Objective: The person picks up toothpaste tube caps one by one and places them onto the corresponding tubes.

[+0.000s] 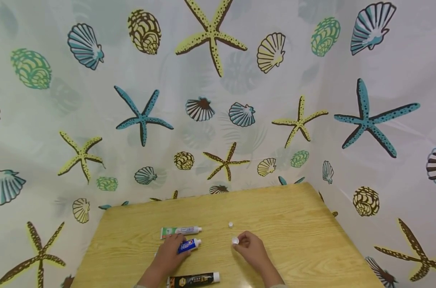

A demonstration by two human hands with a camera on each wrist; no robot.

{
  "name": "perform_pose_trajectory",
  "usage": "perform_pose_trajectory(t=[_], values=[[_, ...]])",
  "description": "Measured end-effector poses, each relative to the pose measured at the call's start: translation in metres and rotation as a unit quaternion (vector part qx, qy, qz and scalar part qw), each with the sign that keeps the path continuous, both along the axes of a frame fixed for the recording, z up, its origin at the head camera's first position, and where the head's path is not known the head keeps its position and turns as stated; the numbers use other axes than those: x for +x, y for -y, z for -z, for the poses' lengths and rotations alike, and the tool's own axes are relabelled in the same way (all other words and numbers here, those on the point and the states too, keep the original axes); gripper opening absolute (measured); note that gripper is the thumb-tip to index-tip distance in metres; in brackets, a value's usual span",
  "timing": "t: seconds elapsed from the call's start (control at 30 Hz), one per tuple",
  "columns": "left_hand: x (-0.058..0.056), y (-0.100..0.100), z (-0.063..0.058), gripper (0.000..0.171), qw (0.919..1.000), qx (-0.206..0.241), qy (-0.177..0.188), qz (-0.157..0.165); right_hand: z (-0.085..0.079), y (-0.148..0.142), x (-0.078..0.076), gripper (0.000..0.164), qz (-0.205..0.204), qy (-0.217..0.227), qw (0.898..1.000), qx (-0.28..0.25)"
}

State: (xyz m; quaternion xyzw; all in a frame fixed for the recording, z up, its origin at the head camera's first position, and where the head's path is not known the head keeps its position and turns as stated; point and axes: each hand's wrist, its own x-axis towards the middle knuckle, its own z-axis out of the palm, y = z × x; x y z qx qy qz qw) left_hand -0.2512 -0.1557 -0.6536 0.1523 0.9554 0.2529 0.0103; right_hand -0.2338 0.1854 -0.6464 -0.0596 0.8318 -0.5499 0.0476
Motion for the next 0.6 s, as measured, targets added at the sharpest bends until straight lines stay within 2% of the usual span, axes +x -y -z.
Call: perform_pose_trajectory(t=[0.3,0.5,0.6], values=[[0.008,0.001,-0.003,0.041,0.9998,0.003,-0.017,0.001,-0.004,0.002,0.009,0.037,0.007,0.02,0.998,-0.066],[0.015,-0.001,-0.01,0.041,0.9991,0.005,-0.041,0.009,-0.005,0.004,0.015,0.037,0.013,0.022,0.998,-0.056],[0.019,-0.005,-0.017,0.038,0.9986,0.006,-0.05,0.016,-0.007,0.006,0.017,0.036,0.019,0.028,0.998,-0.054]])
